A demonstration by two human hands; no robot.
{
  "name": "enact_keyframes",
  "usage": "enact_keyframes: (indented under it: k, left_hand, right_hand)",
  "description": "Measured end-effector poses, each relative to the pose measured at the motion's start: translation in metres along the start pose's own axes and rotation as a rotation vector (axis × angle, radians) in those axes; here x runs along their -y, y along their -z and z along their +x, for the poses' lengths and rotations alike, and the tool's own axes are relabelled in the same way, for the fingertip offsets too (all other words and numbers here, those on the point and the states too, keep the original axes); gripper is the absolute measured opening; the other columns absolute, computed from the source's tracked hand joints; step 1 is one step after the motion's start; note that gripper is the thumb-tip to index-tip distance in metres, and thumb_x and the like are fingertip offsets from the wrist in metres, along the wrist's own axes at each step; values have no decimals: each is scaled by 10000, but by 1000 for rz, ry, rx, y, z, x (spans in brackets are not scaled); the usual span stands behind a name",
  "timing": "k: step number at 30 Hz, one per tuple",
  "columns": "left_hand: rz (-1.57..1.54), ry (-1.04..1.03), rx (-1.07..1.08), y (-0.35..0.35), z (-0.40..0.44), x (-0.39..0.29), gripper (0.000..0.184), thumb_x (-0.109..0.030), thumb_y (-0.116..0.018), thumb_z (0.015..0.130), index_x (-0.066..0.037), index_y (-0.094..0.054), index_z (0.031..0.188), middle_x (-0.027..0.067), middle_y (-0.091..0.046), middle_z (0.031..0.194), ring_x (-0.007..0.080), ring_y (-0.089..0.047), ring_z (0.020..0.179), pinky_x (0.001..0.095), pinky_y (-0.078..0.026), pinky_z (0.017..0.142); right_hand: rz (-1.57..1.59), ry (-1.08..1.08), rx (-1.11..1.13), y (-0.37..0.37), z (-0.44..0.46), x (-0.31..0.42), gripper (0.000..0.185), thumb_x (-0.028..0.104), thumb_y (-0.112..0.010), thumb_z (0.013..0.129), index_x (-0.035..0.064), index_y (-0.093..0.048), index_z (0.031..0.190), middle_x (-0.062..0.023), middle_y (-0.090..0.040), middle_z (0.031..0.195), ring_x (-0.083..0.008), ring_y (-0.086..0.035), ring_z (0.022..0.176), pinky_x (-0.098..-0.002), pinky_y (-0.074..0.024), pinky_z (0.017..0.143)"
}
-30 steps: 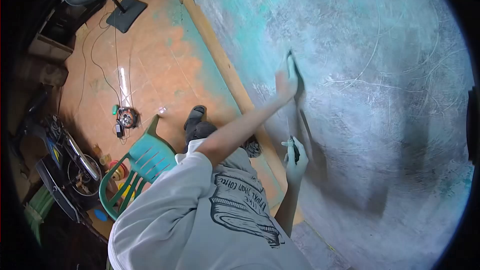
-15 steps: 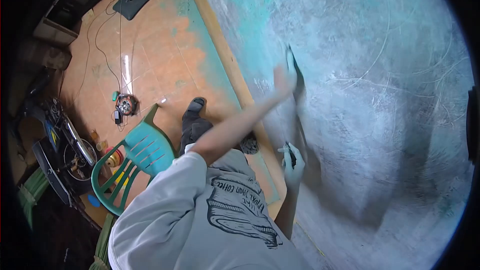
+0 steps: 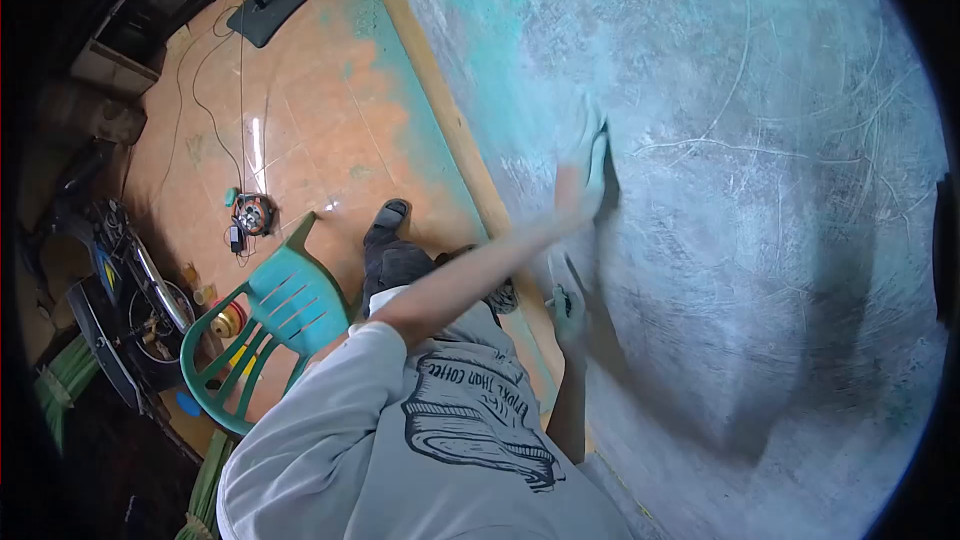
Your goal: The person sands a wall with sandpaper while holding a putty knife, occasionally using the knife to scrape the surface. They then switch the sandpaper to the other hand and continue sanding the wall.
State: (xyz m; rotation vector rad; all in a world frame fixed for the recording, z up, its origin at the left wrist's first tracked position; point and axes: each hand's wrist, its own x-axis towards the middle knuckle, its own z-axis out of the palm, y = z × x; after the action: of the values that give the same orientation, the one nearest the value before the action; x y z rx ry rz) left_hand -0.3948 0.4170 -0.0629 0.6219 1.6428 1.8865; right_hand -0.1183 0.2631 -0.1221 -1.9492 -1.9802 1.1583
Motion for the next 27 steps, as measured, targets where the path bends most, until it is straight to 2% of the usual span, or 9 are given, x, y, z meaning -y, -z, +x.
enact_keyframes:
  k: [3, 7, 10, 14, 16, 18, 21, 24, 27]
  left_hand:
    - [-38, -32, 35, 4, 13, -18, 506, -194, -331, 1120, 22, -317, 1578, 340, -491, 1463, 479, -533, 1311, 459, -436, 1079]
    - [-4, 295, -130, -9, -1, 16, 519, -324, -356, 1127, 13, -443, 1512, 325, -559, 1394, 459, -554, 1308, 436, -453, 1049]
    - [-1, 533, 44, -7, -59, 9, 539, -319, -357, 1127, -19, -372, 1574, 285, -492, 1511, 443, -461, 1414, 404, -369, 1167]
    - [-64, -140, -85, -14, -42, -21, 509, -206, -393, 1110, 29, -357, 1559, 349, -490, 1467, 462, -504, 1363, 474, -413, 1115]
    - [32, -26, -112, -15, -8, 1, 489, -264, -371, 1121, -48, -416, 1557, 344, -600, 1322, 500, -585, 1217, 467, -463, 1012]
    - [168, 471, 46, 8, 32, -9, 476, -287, -369, 1121, -76, -459, 1537, 343, -648, 1230, 507, -600, 1188, 487, -469, 1005]
    - [167, 696, -45, 16, 31, 60, 501, -301, -354, 1125, -28, -449, 1533, 325, -613, 1342, 456, -573, 1289, 458, -435, 1091]
    - [232, 561, 44, -5, -29, 106, 561, -291, -379, 1108, 58, -353, 1546, 329, -599, 1358, 465, -585, 1274, 490, -450, 1079]
    - [-47, 149, 18, 0, -43, 38, 550, -293, -338, 1131, 79, -386, 1534, 238, -432, 1592, 307, -393, 1495, 356, -257, 1241]
  right_hand:
    - [14, 34, 9, 4, 0, 2, 341, 321, -575, 1061, 17, -693, 962, -91, -649, 809, -153, -566, 708, -348, -457, 693]
    - [-23, 17, -15, 6, 2, 6, 345, 323, -582, 1057, 20, -691, 934, -75, -640, 791, -144, -528, 639, -355, -441, 650]
    - [-65, -80, 66, 12, 2, 19, 321, 255, -558, 1068, -23, -679, 1173, -165, -708, 929, -261, -661, 871, -380, -492, 822]
    - [-28, -90, 47, 6, 6, 6, 338, 259, -562, 1065, -26, -674, 1209, -146, -705, 912, -246, -654, 877, -371, -491, 839]
    - [-13, -107, 61, 7, 6, 13, 348, 261, -565, 1062, -25, -672, 1228, -139, -703, 909, -236, -650, 877, -363, -489, 845]
    - [-31, -59, 75, 8, 7, 11, 348, 264, -564, 1062, -25, -674, 1221, -133, -699, 903, -222, -645, 858, -357, -491, 824]
    - [9, 34, 31, -1, 3, -4, 333, 270, -582, 1054, -4, -694, 1205, -80, -673, 843, -155, -592, 746, -329, -475, 725]
    - [-15, 0, 40, 2, 6, 6, 341, 274, -592, 1050, -2, -701, 1217, -70, -679, 840, -130, -596, 742, -314, -484, 719]
    - [-120, -68, 110, 10, 10, 8, 364, 265, -590, 1051, -10, -685, 1270, -86, -704, 883, -130, -629, 817, -310, -502, 777]
